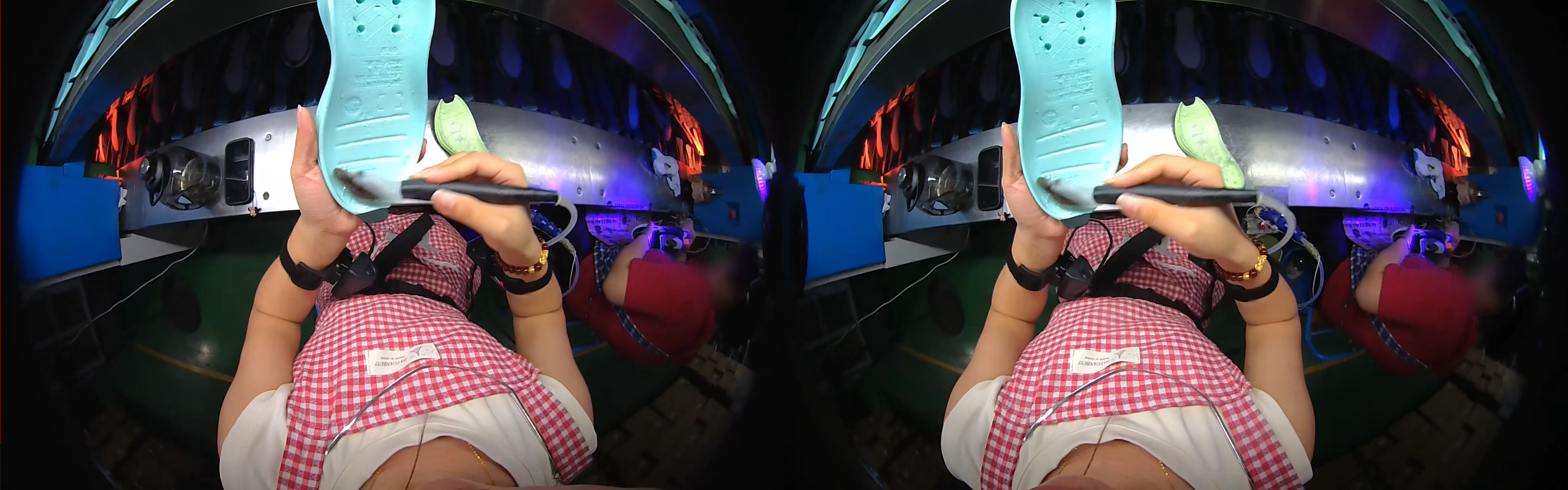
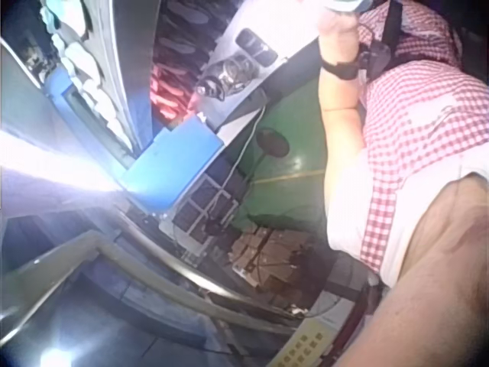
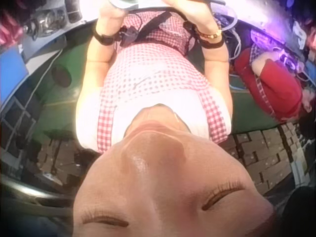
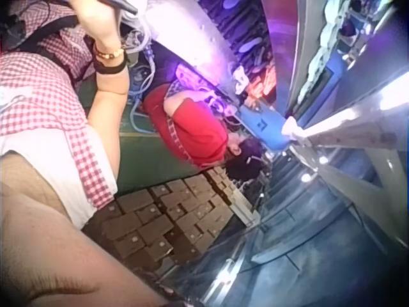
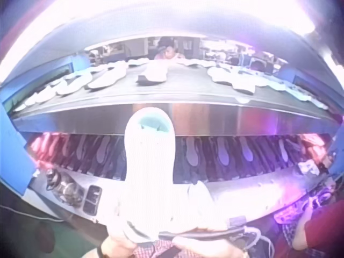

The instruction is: Applying glue to the inner surface of shoe soles using a brush in a manufacturing setting.

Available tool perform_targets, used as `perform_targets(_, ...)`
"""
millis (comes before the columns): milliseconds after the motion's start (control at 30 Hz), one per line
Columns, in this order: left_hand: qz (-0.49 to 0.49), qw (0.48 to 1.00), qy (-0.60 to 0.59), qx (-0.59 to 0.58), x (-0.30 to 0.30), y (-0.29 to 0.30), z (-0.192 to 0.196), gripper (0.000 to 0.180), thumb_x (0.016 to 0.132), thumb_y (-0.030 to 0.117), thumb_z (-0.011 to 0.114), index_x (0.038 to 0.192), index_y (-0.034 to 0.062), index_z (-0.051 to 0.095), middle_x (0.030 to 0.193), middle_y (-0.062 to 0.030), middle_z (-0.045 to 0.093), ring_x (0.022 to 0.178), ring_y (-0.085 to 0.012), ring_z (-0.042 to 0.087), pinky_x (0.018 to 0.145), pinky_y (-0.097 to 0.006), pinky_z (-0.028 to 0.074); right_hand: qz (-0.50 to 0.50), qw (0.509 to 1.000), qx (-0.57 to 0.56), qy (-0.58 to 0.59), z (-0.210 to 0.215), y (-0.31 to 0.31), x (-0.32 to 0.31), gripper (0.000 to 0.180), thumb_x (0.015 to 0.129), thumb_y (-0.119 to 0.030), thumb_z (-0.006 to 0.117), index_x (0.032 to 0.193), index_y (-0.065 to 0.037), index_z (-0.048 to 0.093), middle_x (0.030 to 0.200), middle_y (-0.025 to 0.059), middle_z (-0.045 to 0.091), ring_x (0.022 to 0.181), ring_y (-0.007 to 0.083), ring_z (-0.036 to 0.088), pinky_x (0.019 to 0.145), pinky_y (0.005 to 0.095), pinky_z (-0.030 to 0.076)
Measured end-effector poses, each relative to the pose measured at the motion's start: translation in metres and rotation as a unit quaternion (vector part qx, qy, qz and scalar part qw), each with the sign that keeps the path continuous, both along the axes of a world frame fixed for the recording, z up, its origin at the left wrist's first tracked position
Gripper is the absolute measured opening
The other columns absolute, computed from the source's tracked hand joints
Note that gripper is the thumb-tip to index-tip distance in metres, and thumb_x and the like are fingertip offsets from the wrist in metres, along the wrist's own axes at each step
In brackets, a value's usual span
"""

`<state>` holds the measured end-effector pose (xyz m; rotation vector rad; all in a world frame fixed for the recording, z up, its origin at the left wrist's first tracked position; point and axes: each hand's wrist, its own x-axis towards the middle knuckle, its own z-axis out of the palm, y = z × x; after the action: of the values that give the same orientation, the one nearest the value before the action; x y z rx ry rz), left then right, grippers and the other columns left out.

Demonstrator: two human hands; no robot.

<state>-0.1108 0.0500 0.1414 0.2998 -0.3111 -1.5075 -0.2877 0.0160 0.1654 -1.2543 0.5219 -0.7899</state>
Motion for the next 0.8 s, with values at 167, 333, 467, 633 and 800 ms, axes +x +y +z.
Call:
perform_targets(167,0.009,0.999,-0.024,0.025,0.004,-0.003,0.003,0.057,0.086,0.045,0.038,0.12,-0.0005,0.042,0.11,-0.0186,0.053,0.099,-0.0305,0.054,0.085,-0.043,0.044,0.035,0.992,-0.117,0.021,0.008,-0.012,-0.003,0.017,0.073,0.002,0.06,0.09,0.003,0.062,0.088,0.01,0.063,0.08,0.0119,0.059,0.072,0.0241,0.047)
perform_targets(333,-0.004,0.996,-0.093,0.015,0.009,-0.005,0.002,0.052,0.085,0.036,0.045,0.12,-0.0026,0.04,0.11,-0.0186,0.052,0.098,-0.0273,0.054,0.086,-0.038,0.045,0.092,0.974,-0.2,0.05,0.013,-0.022,-0.007,0.017,0.071,0.0,0.062,0.088,0.002,0.062,0.084,0.0093,0.064,0.076,0.0105,0.059,0.069,0.0215,0.046)
perform_targets(467,-0.045,0.998,-0.035,-0.007,0.014,-0.008,0.002,0.054,0.085,0.038,0.044,0.12,-0.0028,0.04,0.109,-0.0207,0.053,0.094,-0.0305,0.057,0.082,-0.045,0.047,0.075,0.969,-0.216,0.097,0.013,-0.017,-0.008,0.016,0.072,-0.001,0.063,0.088,0.002,0.062,0.085,0.0098,0.064,0.078,0.012,0.059,0.071,0.0231,0.047)
perform_targets(633,-0.181,0.98,-0.025,0.076,0.02,-0.015,0.007,0.043,0.088,0.029,0.041,0.116,-0.0044,0.044,0.106,-0.0199,0.055,0.091,-0.0279,0.059,0.08,-0.04,0.049,0.143,0.938,-0.312,0.04,0.017,-0.021,-0.014,0.019,0.068,0.001,0.065,0.087,0.0,0.063,0.086,0.0115,0.064,0.082,0.021,0.062,0.073,0.029,0.048)
perform_targets(800,-0.297,0.937,-0.134,0.124,0.02,-0.016,0.009,0.039,0.085,0.023,0.049,0.112,-0.0061,0.047,0.098,-0.0174,0.058,0.085,-0.0201,0.061,0.074,-0.03,0.051,0.249,0.884,-0.382,0.1,0.02,-0.033,-0.019,0.019,0.067,-0.002,0.066,0.085,-0.002,0.064,0.087,0.0127,0.064,0.082,0.0254,0.062,0.073,0.0316,0.049)
